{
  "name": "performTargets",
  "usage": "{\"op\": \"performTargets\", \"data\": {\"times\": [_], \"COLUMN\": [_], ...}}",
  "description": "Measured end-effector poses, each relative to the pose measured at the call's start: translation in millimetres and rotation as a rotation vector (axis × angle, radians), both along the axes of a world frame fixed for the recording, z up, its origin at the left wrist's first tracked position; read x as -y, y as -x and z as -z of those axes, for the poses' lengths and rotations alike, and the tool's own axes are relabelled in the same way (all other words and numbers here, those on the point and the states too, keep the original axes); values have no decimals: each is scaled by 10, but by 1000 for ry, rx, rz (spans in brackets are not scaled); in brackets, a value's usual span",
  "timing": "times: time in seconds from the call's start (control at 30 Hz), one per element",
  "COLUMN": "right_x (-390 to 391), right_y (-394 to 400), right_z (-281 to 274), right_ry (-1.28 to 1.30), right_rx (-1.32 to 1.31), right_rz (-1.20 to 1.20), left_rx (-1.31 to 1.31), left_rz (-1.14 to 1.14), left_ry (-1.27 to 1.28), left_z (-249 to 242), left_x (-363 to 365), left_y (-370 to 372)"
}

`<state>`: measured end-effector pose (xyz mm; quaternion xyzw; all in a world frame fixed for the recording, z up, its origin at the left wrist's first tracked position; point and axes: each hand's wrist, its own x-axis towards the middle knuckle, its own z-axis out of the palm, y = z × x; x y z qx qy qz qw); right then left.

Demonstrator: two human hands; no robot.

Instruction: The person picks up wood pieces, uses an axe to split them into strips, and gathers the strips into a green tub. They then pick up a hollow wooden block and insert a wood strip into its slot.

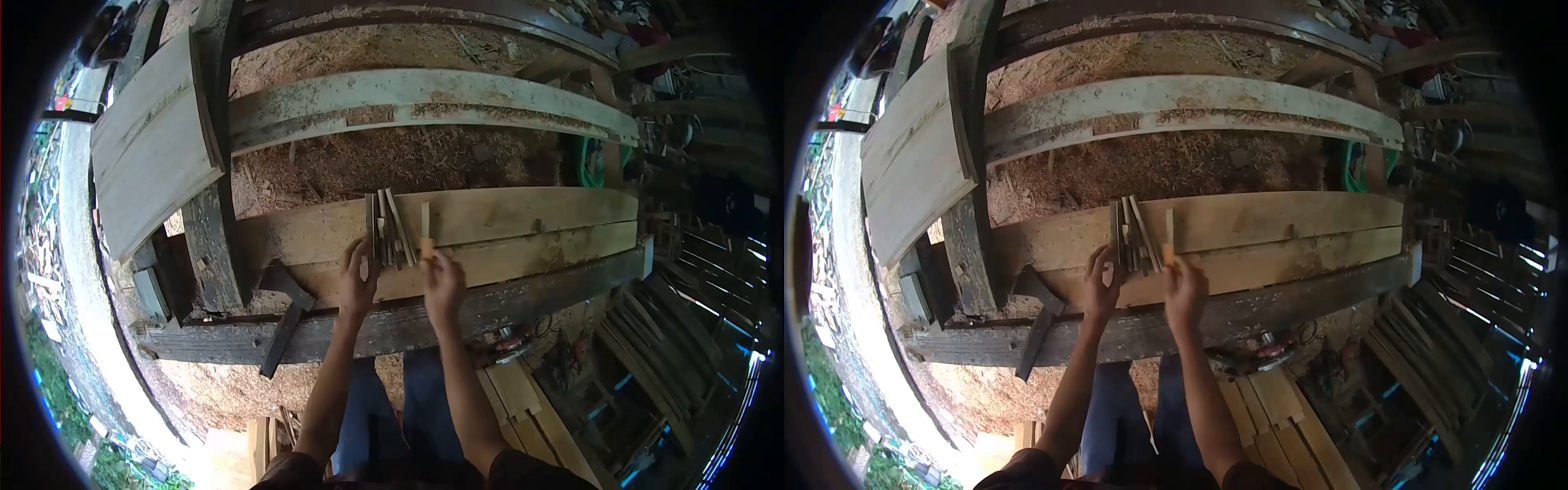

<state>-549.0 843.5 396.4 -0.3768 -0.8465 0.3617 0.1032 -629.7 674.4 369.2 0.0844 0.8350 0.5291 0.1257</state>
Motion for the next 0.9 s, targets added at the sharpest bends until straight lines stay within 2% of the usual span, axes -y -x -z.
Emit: {"op": "performTargets", "data": {"times": [0.07,0.2,0.27,0.4,0.47,0.5,0.53,0.57,0.63,0.73,0.8,0.87,0.9], "right_x": [138,-126,-292,-433,-518,-484,-468,-474,-197,173,5,-230,-461], "right_y": [271,211,-39,-258,-313,-310,-300,-275,-103,288,363,421,435], "right_z": [-59,224,215,228,219,226,227,227,215,67,41,102,157], "right_ry": [54,-117,-309,-314,-279,-268,-254,-242,-50,-81,-88,-113,-245], "right_rx": [99,-44,107,185,384,382,264,146,-52,-33,-18,-140,-123], "right_rz": [-223,-110,-292,-407,-456,-455,-354,-251,-244,-339,-351,-66,-17], "left_rx": [27,-61,-108,-99,-89,-45,-4,-77,-100,-63,-5,-99,-144], "left_rz": [-11,15,40,28,8,-18,-44,-25,-12,-25,-43,-102,-126], "left_ry": [-21,64,115,92,103,77,49,99,112,133,148,291,326], "left_z": [-5,44,87,131,112,114,96,101,87,2,-21,-11,-15], "left_x": [35,-20,-36,-76,-91,-119,-132,-135,-134,-218,-336,-385,-426], "left_y": [-67,21,36,24,-35,-57,-65,-65,-79,-80,-138,-140,-137]}}
